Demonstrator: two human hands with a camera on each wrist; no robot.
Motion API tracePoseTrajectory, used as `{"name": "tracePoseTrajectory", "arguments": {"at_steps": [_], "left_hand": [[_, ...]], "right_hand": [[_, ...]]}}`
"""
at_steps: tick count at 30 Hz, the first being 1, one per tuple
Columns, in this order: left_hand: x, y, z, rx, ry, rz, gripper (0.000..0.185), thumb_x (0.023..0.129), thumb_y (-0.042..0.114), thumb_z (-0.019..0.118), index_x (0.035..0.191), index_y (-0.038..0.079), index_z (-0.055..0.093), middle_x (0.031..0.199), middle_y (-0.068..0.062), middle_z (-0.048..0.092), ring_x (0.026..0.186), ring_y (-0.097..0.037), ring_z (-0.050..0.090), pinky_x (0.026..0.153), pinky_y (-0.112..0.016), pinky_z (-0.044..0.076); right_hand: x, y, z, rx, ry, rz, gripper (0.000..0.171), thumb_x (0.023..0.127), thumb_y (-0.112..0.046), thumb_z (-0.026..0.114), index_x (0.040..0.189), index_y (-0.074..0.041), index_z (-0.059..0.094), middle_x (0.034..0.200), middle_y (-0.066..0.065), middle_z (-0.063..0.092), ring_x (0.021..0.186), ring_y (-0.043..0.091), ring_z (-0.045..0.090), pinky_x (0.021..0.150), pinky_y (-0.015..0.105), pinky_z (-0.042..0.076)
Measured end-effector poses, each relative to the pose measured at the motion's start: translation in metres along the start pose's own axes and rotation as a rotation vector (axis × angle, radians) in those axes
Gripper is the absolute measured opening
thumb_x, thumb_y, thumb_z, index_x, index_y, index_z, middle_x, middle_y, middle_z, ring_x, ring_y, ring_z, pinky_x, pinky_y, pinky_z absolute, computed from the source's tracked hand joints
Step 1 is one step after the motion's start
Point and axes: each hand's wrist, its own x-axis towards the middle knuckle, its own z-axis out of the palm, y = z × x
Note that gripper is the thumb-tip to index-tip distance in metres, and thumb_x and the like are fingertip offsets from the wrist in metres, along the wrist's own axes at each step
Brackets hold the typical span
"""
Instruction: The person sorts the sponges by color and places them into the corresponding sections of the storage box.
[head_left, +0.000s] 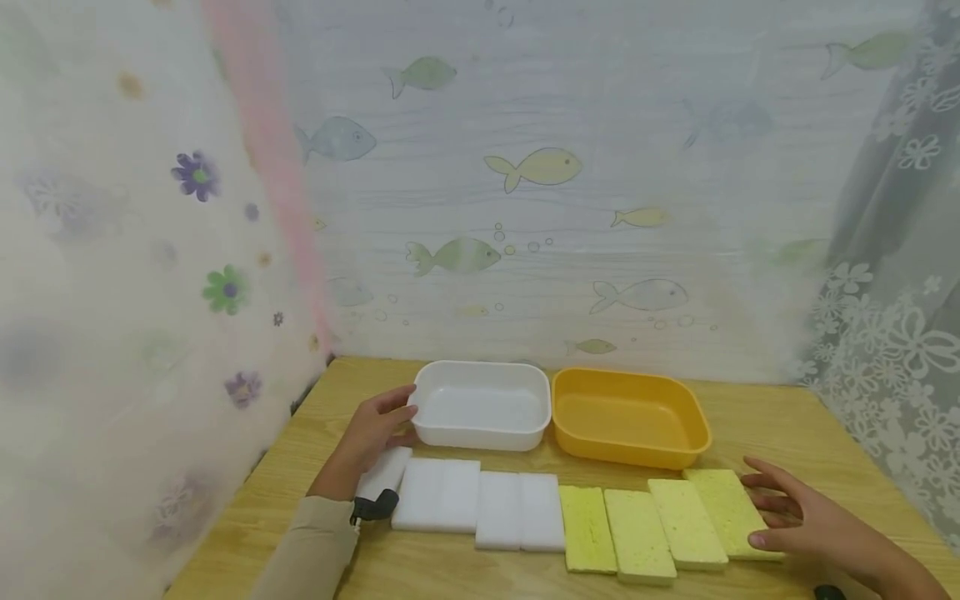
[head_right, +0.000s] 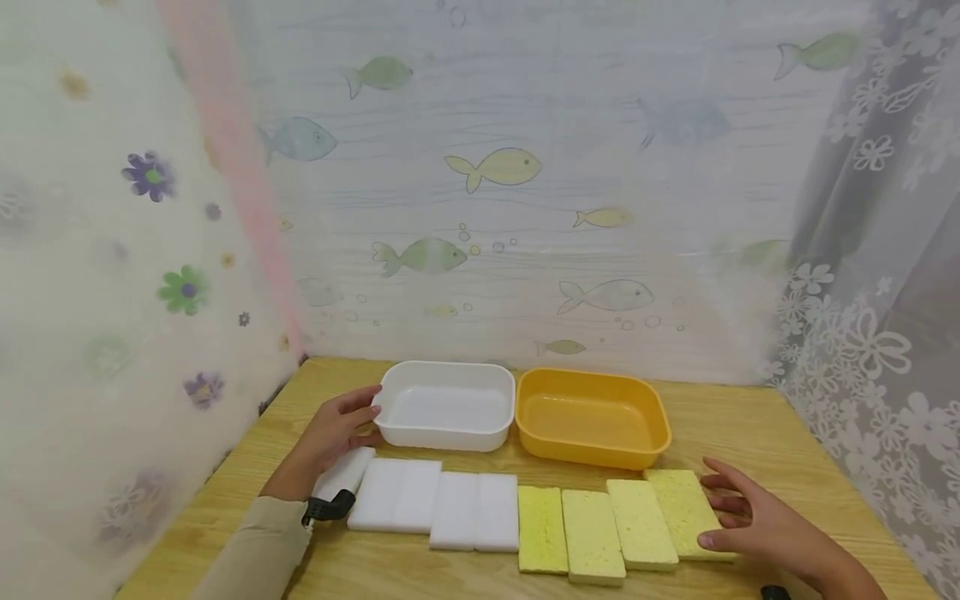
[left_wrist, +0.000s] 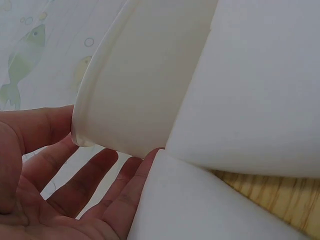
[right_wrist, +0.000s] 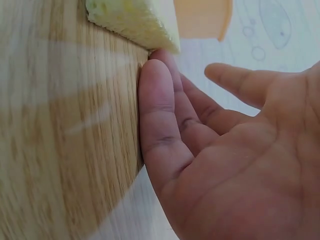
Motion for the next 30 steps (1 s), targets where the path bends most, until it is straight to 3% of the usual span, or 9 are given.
{"name": "tracePoseTrajectory", "arguments": {"at_steps": [6, 10, 13, 18, 21, 23, 26, 28, 30], "left_hand": [[0.0005, -0.0001, -0.0017, -0.021, 0.018, -0.014, 0.053, 0.101, 0.012, 0.068, 0.152, 0.014, 0.053, 0.153, -0.019, 0.05, 0.119, -0.032, 0.066, 0.092, -0.047, 0.062], [-0.0006, -0.0049, -0.0005, -0.03, 0.015, -0.021, 0.054, 0.101, 0.013, 0.067, 0.153, 0.015, 0.052, 0.153, -0.019, 0.05, 0.119, -0.032, 0.066, 0.091, -0.046, 0.062], [-0.0021, -0.0073, 0.0006, -0.038, 0.013, -0.015, 0.054, 0.101, 0.012, 0.067, 0.153, 0.014, 0.051, 0.152, -0.02, 0.051, 0.119, -0.031, 0.066, 0.091, -0.046, 0.062], [-0.0032, -0.0067, 0.0007, -0.054, -0.002, -0.004, 0.054, 0.102, 0.011, 0.066, 0.154, 0.012, 0.05, 0.151, -0.021, 0.051, 0.115, -0.029, 0.068, 0.091, -0.046, 0.062], [-0.0028, -0.0046, -0.0001, -0.06, -0.014, 0.011, 0.055, 0.102, 0.011, 0.065, 0.155, 0.011, 0.048, 0.152, -0.023, 0.05, 0.114, -0.03, 0.068, 0.091, -0.047, 0.062], [-0.0023, -0.0033, -0.0009, -0.062, -0.023, 0.024, 0.056, 0.103, 0.01, 0.064, 0.155, 0.01, 0.047, 0.152, -0.024, 0.049, 0.113, -0.03, 0.069, 0.092, -0.047, 0.062], [-0.0012, -0.0024, -0.002, -0.059, -0.034, 0.029, 0.056, 0.103, 0.011, 0.064, 0.156, 0.009, 0.045, 0.152, -0.026, 0.049, 0.111, -0.029, 0.069, 0.092, -0.046, 0.062], [-0.0001, -0.0024, -0.0024, -0.07, -0.032, 0.021, 0.056, 0.103, 0.011, 0.064, 0.156, 0.009, 0.046, 0.152, -0.025, 0.049, 0.11, -0.028, 0.07, 0.091, -0.045, 0.062], [0.0014, -0.0029, -0.0027, -0.075, -0.035, 0.019, 0.057, 0.103, 0.011, 0.065, 0.156, 0.01, 0.046, 0.152, -0.025, 0.049, 0.111, -0.027, 0.07, 0.091, -0.044, 0.063]], "right_hand": [[-0.001, 0.0004, -0.0014, 0.013, -0.038, -0.026, 0.092, 0.101, -0.01, 0.065, 0.168, -0.024, 0.003, 0.161, 0.018, 0.029, 0.118, -0.024, 0.044, 0.095, 0.013, 0.052], [-0.0034, 0.0062, -0.0031, 0.049, -0.111, -0.07, 0.094, 0.1, -0.007, 0.065, 0.167, -0.03, 0.004, 0.155, -0.022, 0.03, 0.122, -0.024, 0.041, 0.096, 0.01, 0.049], [-0.0043, 0.0089, -0.0026, 0.072, -0.151, -0.098, 0.097, 0.099, -0.005, 0.065, 0.168, -0.022, -0.001, 0.146, -0.043, 0.029, 0.124, -0.023, 0.04, 0.096, 0.008, 0.047], [-0.0054, 0.007, -0.0013, 0.11, -0.176, -0.052, 0.1, 0.099, -0.005, 0.064, 0.166, -0.012, -0.01, 0.144, -0.051, 0.026, 0.125, -0.024, 0.038, 0.098, 0.008, 0.044], [-0.0056, 0.0076, -0.002, 0.076, -0.157, -0.066, 0.094, 0.099, -0.005, 0.063, 0.166, -0.007, -0.003, 0.145, -0.046, 0.027, 0.124, -0.025, 0.038, 0.097, 0.009, 0.045], [-0.0052, 0.0081, -0.0025, 0.03, -0.129, -0.077, 0.089, 0.099, -0.005, 0.064, 0.165, -0.003, 0.004, 0.151, -0.033, 0.026, 0.122, -0.026, 0.038, 0.095, 0.01, 0.047], [-0.0041, 0.0079, -0.0026, -0.021, -0.099, -0.084, 0.084, 0.1, -0.006, 0.064, 0.164, 0.001, 0.01, 0.164, 0.011, 0.026, 0.119, -0.027, 0.039, 0.093, 0.01, 0.049], [-0.0034, 0.0067, -0.0023, -0.026, -0.098, -0.086, 0.084, 0.1, -0.006, 0.064, 0.163, 0.002, 0.009, 0.163, 0.04, 0.012, 0.119, -0.027, 0.039, 0.093, 0.011, 0.05], [-0.0036, 0.0052, -0.002, -0.026, -0.095, -0.081, 0.084, 0.101, -0.007, 0.063, 0.164, 0.0, 0.009, 0.161, 0.046, 0.004, 0.119, -0.027, 0.04, 0.093, 0.011, 0.05]]}}
